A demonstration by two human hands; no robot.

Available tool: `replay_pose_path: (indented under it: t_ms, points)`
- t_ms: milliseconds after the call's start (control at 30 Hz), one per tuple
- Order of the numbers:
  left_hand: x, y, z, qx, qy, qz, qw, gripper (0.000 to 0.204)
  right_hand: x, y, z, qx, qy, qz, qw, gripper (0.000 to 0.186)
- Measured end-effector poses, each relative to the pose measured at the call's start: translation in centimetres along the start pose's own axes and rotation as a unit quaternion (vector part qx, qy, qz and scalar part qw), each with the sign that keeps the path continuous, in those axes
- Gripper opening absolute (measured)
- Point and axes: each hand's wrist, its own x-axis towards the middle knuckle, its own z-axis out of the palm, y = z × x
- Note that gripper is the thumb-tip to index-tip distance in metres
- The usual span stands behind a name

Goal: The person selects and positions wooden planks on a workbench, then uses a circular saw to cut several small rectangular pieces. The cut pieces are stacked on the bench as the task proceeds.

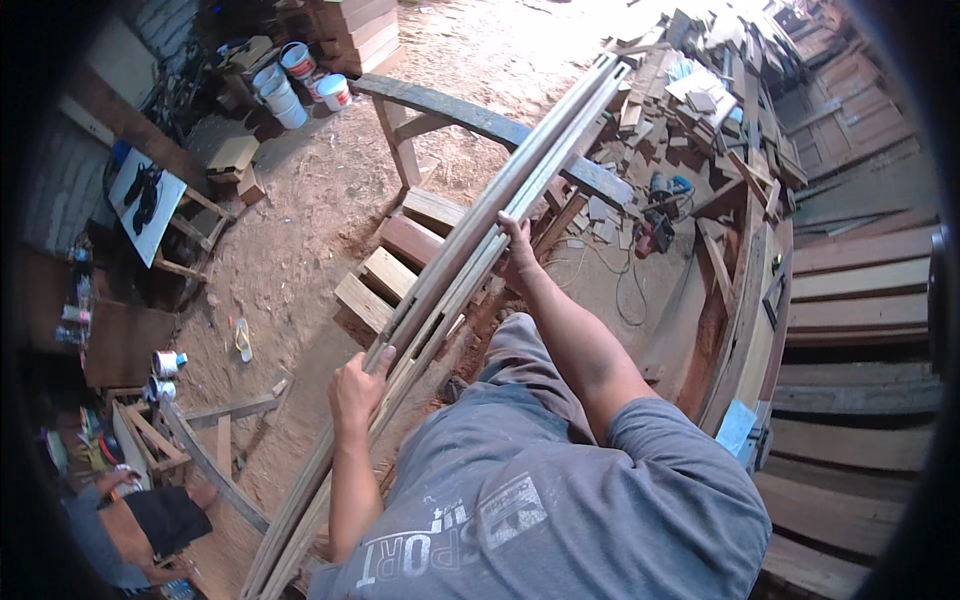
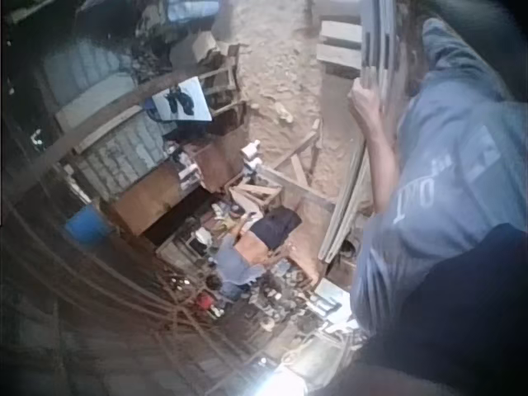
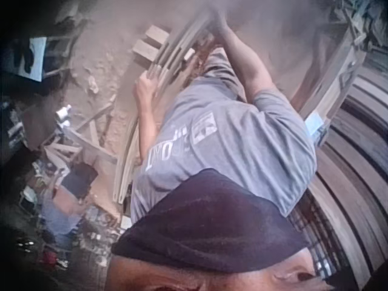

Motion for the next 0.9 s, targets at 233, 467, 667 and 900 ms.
replay_pose_path:
  t_ms: [233,467,667,900]
  points:
    - [5.5,-4.5,-0.4,-0.076,-0.081,0.045,0.993,0.074,-1.2,-0.6,0.5,-0.034,-0.014,-0.013,0.999,0.140]
    - [9.8,-8.0,0.8,-0.175,-0.178,-0.002,0.968,0.064,-0.4,-0.1,0.7,-0.039,0.003,-0.061,0.997,0.146]
    - [11.3,-7.2,0.8,-0.224,-0.238,-0.029,0.945,0.058,-1.9,-1.2,0.1,-0.026,-0.004,-0.079,0.996,0.139]
    - [13.5,-11.0,2.5,-0.291,-0.273,-0.086,0.913,0.054,-2.2,-1.3,1.5,0.031,-0.026,-0.114,0.993,0.139]
